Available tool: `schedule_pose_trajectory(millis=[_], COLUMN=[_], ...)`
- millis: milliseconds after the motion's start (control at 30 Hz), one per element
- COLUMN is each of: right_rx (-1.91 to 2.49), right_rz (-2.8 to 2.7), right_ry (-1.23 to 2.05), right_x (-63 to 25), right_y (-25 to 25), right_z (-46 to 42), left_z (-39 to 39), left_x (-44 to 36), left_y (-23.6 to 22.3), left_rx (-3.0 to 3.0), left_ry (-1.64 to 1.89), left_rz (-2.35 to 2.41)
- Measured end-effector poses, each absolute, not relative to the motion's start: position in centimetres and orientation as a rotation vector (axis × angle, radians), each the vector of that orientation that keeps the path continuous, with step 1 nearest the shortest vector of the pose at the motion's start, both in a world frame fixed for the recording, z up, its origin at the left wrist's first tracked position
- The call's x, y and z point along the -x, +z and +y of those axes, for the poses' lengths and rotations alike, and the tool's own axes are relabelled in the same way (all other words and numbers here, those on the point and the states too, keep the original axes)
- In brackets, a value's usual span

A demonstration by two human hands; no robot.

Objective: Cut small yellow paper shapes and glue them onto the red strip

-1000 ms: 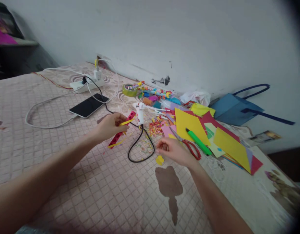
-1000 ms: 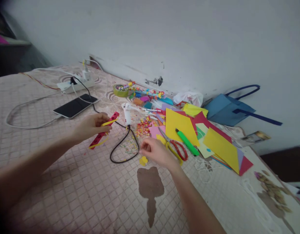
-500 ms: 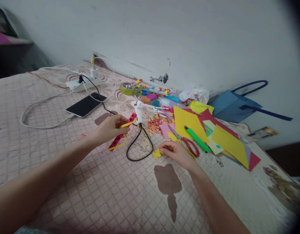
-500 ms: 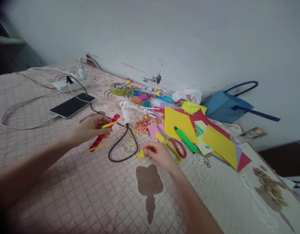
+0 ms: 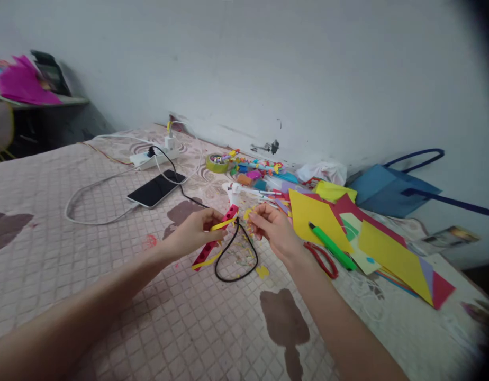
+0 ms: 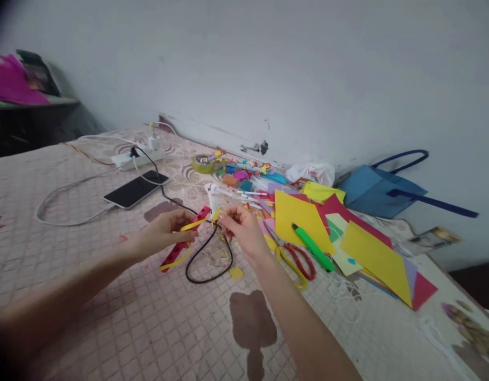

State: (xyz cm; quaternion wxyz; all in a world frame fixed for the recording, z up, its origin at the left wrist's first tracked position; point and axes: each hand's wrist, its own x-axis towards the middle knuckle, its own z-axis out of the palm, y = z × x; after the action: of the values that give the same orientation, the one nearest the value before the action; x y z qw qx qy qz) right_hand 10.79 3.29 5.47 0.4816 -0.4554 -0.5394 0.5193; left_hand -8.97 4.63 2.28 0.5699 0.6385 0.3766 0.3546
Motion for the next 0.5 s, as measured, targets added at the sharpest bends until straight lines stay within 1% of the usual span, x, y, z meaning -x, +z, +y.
schedule_pose_trajectory(millis=[233,500], right_rx=[1.11,1.092], right_rz=[-1.172,-1.133], right_ry=[1.352,1.354], right_x=[-9.0,-9.2], right_y=[5.4,5.5], right_z=[4.6,4.6], left_z=[4.4,4.4], left_x=[8.8,8.8], left_y=[2.9,3.1], left_rx=[-1.451,-1.49], left_ry=[0.836,0.82], left_rz=[0.871,0.885])
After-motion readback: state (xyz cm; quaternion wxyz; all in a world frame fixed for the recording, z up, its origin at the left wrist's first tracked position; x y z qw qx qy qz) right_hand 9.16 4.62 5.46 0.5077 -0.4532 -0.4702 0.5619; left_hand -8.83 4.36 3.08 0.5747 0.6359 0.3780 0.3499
